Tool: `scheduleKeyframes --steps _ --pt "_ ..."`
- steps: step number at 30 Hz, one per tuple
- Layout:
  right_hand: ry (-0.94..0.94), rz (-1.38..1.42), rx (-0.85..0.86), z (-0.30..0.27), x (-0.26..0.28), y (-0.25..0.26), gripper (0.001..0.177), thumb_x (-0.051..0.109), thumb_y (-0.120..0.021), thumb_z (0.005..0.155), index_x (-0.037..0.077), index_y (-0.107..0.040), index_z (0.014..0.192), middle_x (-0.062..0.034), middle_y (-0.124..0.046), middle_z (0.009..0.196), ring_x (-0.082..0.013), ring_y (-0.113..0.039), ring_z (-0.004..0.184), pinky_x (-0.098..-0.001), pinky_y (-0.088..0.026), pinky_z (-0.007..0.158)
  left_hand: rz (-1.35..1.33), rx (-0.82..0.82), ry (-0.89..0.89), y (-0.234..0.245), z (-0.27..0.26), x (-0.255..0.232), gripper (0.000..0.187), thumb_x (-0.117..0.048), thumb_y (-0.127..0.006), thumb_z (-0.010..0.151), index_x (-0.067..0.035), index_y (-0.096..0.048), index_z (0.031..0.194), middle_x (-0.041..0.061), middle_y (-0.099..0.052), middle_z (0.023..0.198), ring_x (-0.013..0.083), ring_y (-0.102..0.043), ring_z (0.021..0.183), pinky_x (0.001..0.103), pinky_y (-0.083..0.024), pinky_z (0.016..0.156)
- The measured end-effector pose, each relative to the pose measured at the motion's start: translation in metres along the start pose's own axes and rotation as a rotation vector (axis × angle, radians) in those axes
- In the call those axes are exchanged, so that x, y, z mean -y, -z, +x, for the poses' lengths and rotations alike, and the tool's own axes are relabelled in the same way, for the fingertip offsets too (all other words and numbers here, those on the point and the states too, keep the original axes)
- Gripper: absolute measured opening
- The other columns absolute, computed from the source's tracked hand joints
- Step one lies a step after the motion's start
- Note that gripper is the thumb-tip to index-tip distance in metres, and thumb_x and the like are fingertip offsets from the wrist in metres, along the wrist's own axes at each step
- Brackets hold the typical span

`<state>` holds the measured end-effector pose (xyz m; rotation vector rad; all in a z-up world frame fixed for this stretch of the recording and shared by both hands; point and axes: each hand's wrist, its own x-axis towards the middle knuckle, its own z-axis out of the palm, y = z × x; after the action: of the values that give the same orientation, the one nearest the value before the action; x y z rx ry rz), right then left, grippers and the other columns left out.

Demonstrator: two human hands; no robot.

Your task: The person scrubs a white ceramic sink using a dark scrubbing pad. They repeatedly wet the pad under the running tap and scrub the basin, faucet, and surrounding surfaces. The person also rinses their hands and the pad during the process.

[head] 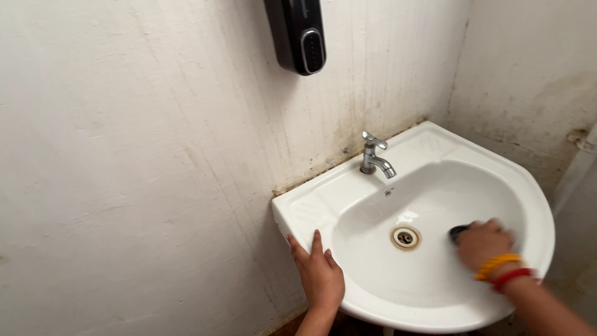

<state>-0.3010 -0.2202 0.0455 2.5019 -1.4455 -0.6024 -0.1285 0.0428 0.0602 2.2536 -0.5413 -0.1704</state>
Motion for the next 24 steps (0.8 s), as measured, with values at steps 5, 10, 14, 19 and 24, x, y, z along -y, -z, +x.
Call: scheduleKeyframes --steps 5,10,14,19,24 --pt "0.669 0.480 -0.068 -0.055 0.113 0.000 0.039 0.039 -0.056 0.094 0.010 -0.068 0.116 -0.0168 -0.069 0.113 -0.0356 -0.067 0.102 -0.0467 -0.053 0.094 -0.009 -0.020 0.005 0.008 -0.003 -0.009 0.051 -0.020 -0.053 0.100 -0.020 -0.050 0.151 0.023 0.003 0.167 0.0425 -0.010 0.154 0.044 -0.035 0.119" --pt "0.826 0.353 0.092 -0.089 0.075 0.041 0.051 0.047 -0.046 0.101 0.019 -0.057 0.142 -0.0180 -0.068 0.116 -0.0360 -0.066 0.106 -0.0452 -0.051 0.096 0.000 -0.049 -0.014 0.000 0.003 0.005 0.046 -0.020 -0.057 0.099 -0.017 -0.053 0.144 0.025 -0.001 0.166 0.0435 -0.012 0.153 0.046 -0.034 0.118" --pt "0.455 0.062 0.228 -0.067 -0.008 0.039 0.053 0.043 -0.050 0.097 0.043 -0.049 0.150 0.0085 -0.049 0.155 -0.0258 -0.050 0.139 -0.0472 -0.039 0.121 0.026 -0.093 -0.059 -0.005 0.004 0.007 0.045 -0.018 -0.059 0.097 -0.016 -0.055 0.142 0.027 -0.002 0.164 0.0432 -0.012 0.153 0.046 -0.032 0.119" --pt "0.034 -0.193 -0.174 0.051 -0.052 -0.003 0.054 0.030 -0.040 0.105 0.031 -0.035 0.159 0.0024 -0.027 0.169 -0.0342 -0.018 0.157 -0.0633 -0.008 0.126 0.015 -0.072 -0.023 -0.004 0.003 0.006 0.046 -0.017 -0.057 0.098 -0.017 -0.055 0.144 0.025 -0.001 0.165 0.0412 -0.011 0.154 0.045 -0.034 0.118" --pt "-0.019 0.426 -0.056 0.160 0.018 -0.049 0.061 0.029 -0.025 0.106 0.023 -0.012 0.165 -0.0065 -0.008 0.173 -0.0474 -0.009 0.155 -0.0632 -0.007 0.123 0.011 -0.055 0.025 -0.002 0.005 0.002 0.048 -0.018 -0.056 0.097 -0.020 -0.055 0.145 0.023 -0.001 0.166 0.0390 -0.012 0.155 0.043 -0.036 0.118"
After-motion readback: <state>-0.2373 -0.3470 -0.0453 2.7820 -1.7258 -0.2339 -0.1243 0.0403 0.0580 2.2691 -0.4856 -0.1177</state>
